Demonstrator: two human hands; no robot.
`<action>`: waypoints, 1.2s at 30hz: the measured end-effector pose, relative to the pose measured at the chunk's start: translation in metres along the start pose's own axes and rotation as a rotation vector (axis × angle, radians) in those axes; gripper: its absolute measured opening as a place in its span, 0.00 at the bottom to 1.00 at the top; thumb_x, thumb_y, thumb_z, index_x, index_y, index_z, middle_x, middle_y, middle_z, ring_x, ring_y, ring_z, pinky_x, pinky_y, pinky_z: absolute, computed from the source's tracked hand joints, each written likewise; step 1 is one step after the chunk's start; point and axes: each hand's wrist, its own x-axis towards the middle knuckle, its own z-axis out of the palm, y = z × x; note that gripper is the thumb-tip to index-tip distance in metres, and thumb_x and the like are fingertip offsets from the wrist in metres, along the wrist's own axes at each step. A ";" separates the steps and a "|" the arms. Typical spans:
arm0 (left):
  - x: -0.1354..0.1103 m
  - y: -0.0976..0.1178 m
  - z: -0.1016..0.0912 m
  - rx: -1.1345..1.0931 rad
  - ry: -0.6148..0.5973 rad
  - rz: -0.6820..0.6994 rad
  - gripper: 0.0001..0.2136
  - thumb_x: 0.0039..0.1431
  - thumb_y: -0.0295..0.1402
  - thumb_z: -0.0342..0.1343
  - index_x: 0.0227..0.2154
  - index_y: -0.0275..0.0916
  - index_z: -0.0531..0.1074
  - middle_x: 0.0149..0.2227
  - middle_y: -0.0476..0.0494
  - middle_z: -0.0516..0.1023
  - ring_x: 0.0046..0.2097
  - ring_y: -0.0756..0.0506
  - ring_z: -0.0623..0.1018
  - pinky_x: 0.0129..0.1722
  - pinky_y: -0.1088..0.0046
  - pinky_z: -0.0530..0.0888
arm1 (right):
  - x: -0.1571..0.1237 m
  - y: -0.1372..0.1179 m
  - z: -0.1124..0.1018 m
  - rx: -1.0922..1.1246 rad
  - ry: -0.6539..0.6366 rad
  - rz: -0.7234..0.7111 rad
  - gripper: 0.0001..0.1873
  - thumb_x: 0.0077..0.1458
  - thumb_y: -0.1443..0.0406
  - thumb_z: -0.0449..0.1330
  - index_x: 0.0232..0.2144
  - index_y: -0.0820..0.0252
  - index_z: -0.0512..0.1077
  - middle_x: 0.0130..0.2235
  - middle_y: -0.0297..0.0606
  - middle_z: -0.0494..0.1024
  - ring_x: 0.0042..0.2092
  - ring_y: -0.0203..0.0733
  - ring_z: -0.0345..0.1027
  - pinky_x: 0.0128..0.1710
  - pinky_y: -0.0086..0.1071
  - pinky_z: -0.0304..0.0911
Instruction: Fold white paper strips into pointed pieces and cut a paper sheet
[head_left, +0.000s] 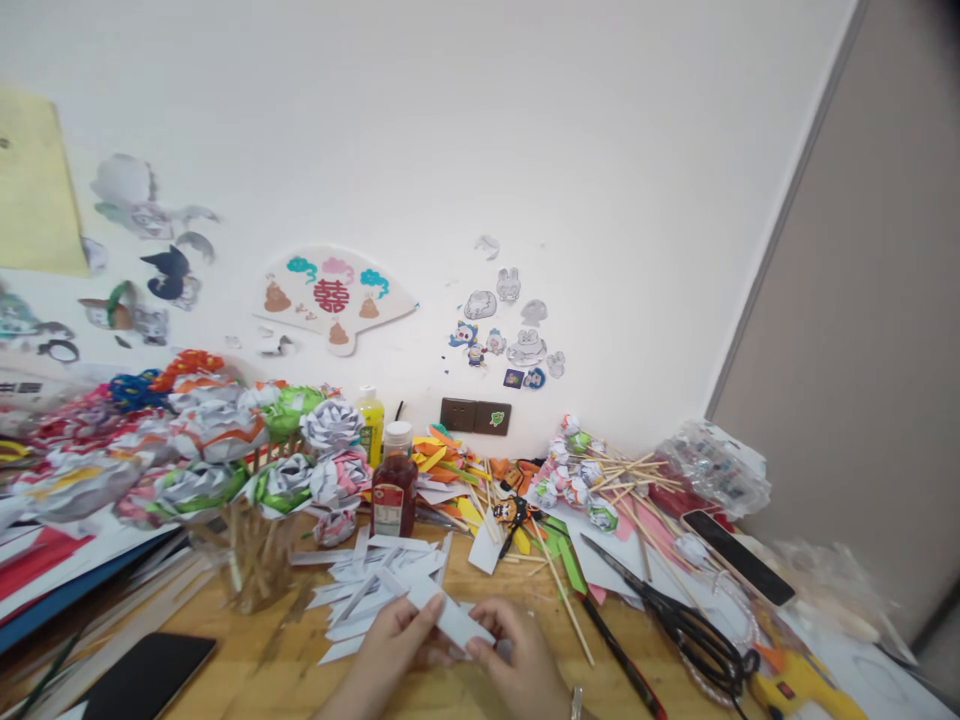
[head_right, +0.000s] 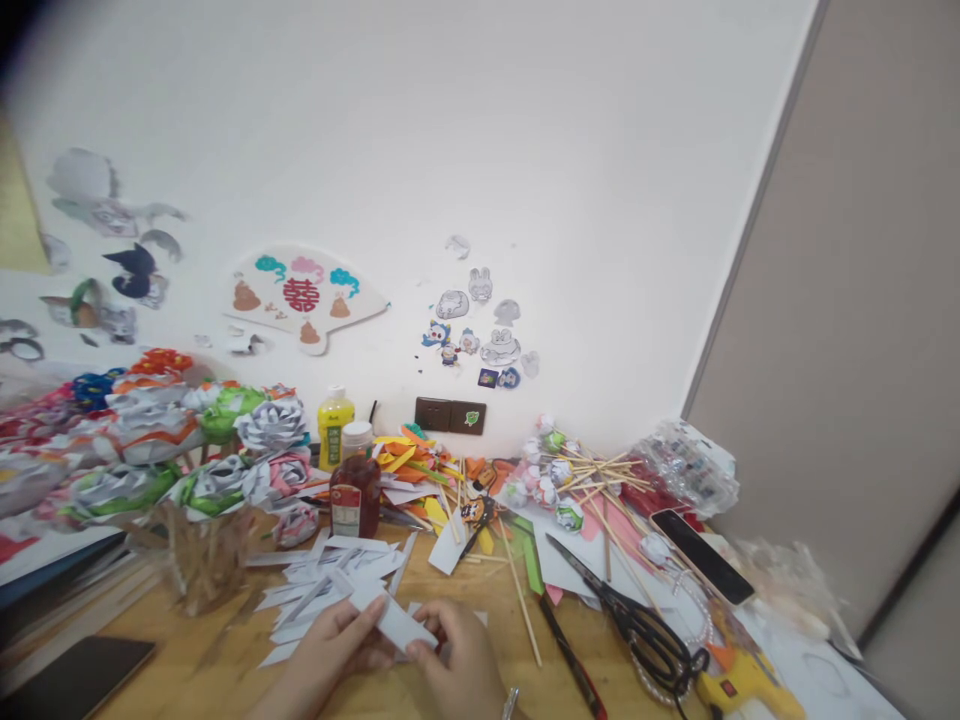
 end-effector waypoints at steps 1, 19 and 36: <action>0.000 0.000 -0.001 0.007 -0.007 0.003 0.20 0.33 0.51 0.60 0.15 0.36 0.71 0.15 0.51 0.75 0.21 0.48 0.73 0.23 0.76 0.68 | 0.000 0.000 0.000 -0.001 -0.004 0.003 0.09 0.42 0.71 0.57 0.30 0.60 0.69 0.27 0.35 0.72 0.29 0.40 0.65 0.29 0.30 0.58; 0.005 -0.009 -0.007 0.042 -0.076 0.013 0.21 0.38 0.51 0.58 0.18 0.33 0.72 0.17 0.47 0.77 0.21 0.49 0.73 0.23 0.77 0.68 | -0.002 -0.001 0.000 -0.017 -0.067 -0.040 0.09 0.44 0.69 0.54 0.31 0.62 0.68 0.28 0.39 0.72 0.30 0.41 0.65 0.30 0.31 0.59; 0.002 -0.015 -0.002 0.092 -0.153 0.038 0.23 0.40 0.55 0.53 0.17 0.35 0.67 0.12 0.47 0.74 0.12 0.51 0.69 0.13 0.79 0.64 | 0.000 0.009 0.010 0.310 -0.154 0.077 0.11 0.42 0.60 0.56 0.19 0.60 0.58 0.19 0.26 0.56 0.22 0.31 0.48 0.21 0.26 0.45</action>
